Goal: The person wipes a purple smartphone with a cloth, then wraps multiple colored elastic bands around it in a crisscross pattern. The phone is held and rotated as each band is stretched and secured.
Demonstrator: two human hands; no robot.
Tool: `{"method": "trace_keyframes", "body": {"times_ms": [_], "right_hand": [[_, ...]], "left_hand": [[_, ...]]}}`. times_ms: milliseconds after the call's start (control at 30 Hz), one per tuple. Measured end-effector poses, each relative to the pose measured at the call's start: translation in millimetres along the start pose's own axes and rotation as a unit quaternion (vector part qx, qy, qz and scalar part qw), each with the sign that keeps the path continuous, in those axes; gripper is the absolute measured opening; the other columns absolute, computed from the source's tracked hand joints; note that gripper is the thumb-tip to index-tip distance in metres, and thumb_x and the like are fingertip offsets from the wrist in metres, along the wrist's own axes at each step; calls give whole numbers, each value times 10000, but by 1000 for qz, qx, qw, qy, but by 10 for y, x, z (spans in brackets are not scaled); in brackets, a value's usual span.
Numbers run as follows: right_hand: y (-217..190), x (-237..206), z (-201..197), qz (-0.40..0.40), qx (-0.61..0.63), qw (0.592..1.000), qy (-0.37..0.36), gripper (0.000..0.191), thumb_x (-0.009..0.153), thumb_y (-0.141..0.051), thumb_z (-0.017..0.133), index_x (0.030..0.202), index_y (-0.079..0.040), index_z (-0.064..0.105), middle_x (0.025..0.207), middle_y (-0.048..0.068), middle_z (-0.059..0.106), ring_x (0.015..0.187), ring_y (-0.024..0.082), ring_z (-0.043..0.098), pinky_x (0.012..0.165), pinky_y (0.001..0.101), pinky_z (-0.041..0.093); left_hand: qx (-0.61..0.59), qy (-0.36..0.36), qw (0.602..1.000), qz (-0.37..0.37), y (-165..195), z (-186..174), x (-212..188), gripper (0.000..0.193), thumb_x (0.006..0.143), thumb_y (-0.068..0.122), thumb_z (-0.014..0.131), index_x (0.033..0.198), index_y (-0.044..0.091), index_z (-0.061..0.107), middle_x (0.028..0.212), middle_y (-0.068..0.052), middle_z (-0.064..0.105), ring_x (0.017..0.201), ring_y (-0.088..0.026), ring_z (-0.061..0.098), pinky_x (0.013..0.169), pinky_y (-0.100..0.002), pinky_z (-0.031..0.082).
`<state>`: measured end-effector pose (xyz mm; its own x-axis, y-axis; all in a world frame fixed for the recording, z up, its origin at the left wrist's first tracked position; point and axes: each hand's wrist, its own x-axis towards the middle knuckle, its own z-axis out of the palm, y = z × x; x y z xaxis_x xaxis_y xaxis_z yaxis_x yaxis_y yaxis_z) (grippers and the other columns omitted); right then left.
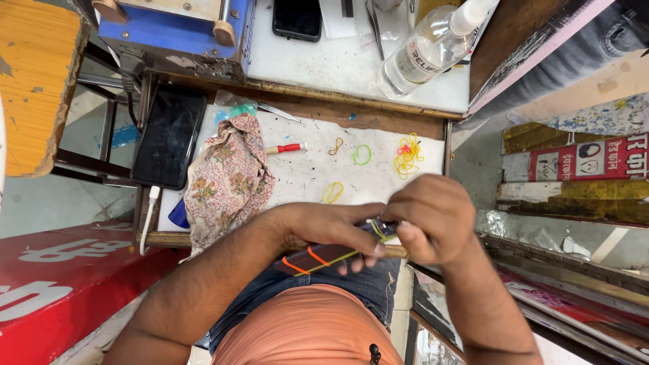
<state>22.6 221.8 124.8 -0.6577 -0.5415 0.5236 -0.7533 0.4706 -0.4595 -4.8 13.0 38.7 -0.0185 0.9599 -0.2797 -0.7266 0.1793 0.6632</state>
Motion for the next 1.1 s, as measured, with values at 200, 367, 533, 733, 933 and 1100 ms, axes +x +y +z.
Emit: {"method": "trace_keyframes", "body": {"times_ms": [200, 367, 533, 733, 933, 1100], "right_hand": [[180, 26, 222, 80, 394, 909, -107, 587, 1146, -402, 383, 753, -25, 601, 715, 103, 623, 642, 238, 645, 616, 358, 527], [172, -94, 356, 121, 409, 902, -59, 645, 1144, -430, 380, 657, -31, 520, 634, 90, 545, 560, 211, 566, 542, 343, 457], [185, -138, 373, 141, 401, 905, -34, 659, 1146, -449, 378, 644, -36, 487, 619, 83, 518, 543, 194, 524, 522, 338, 423], [206, -173, 428, 143, 394, 908, -14, 654, 1149, -439, 372, 643, -39, 478, 607, 74, 513, 536, 187, 521, 518, 336, 419], [286, -240, 455, 177, 378, 908, 39, 576, 1165, -485, 374, 976, 7, 607, 933, 150, 647, 850, 230, 638, 798, 348, 525], [216, -418, 524, 256, 292, 917, 88, 558, 1150, -314, 541, 1535, 63, 395, 1414, 249, 620, 1344, 307, 608, 1163, 372, 473]], "left_hand": [[-23, -115, 993, -12, -78, 63, -2, 413, 1008, 326, 680, 1155, -57, 638, 1026, -157, 661, 837, -185, 681, 668, -299, 593], [-63, -134, 987, 57, -154, 68, -83, 413, 1004, 235, 659, 1249, -85, 569, 1156, -163, 645, 958, -189, 674, 729, -351, 619], [-61, -134, 987, 60, -164, 50, -77, 451, 998, 233, 636, 1294, -84, 508, 1168, -168, 644, 953, -191, 670, 718, -349, 621], [-62, -129, 988, 60, -187, 20, -62, 471, 990, 239, 628, 1311, -74, 486, 1177, -177, 642, 949, -198, 665, 726, -356, 620], [-166, -125, 969, 132, -139, -33, -168, 605, 1013, 265, 666, 1441, -91, 430, 1303, -249, 610, 1047, -262, 673, 845, -399, 611], [-334, -101, 906, 239, -61, -84, -267, 706, 1001, 365, 623, 1536, -10, 355, 1370, -285, 570, 1087, -360, 682, 886, -468, 621]]}}
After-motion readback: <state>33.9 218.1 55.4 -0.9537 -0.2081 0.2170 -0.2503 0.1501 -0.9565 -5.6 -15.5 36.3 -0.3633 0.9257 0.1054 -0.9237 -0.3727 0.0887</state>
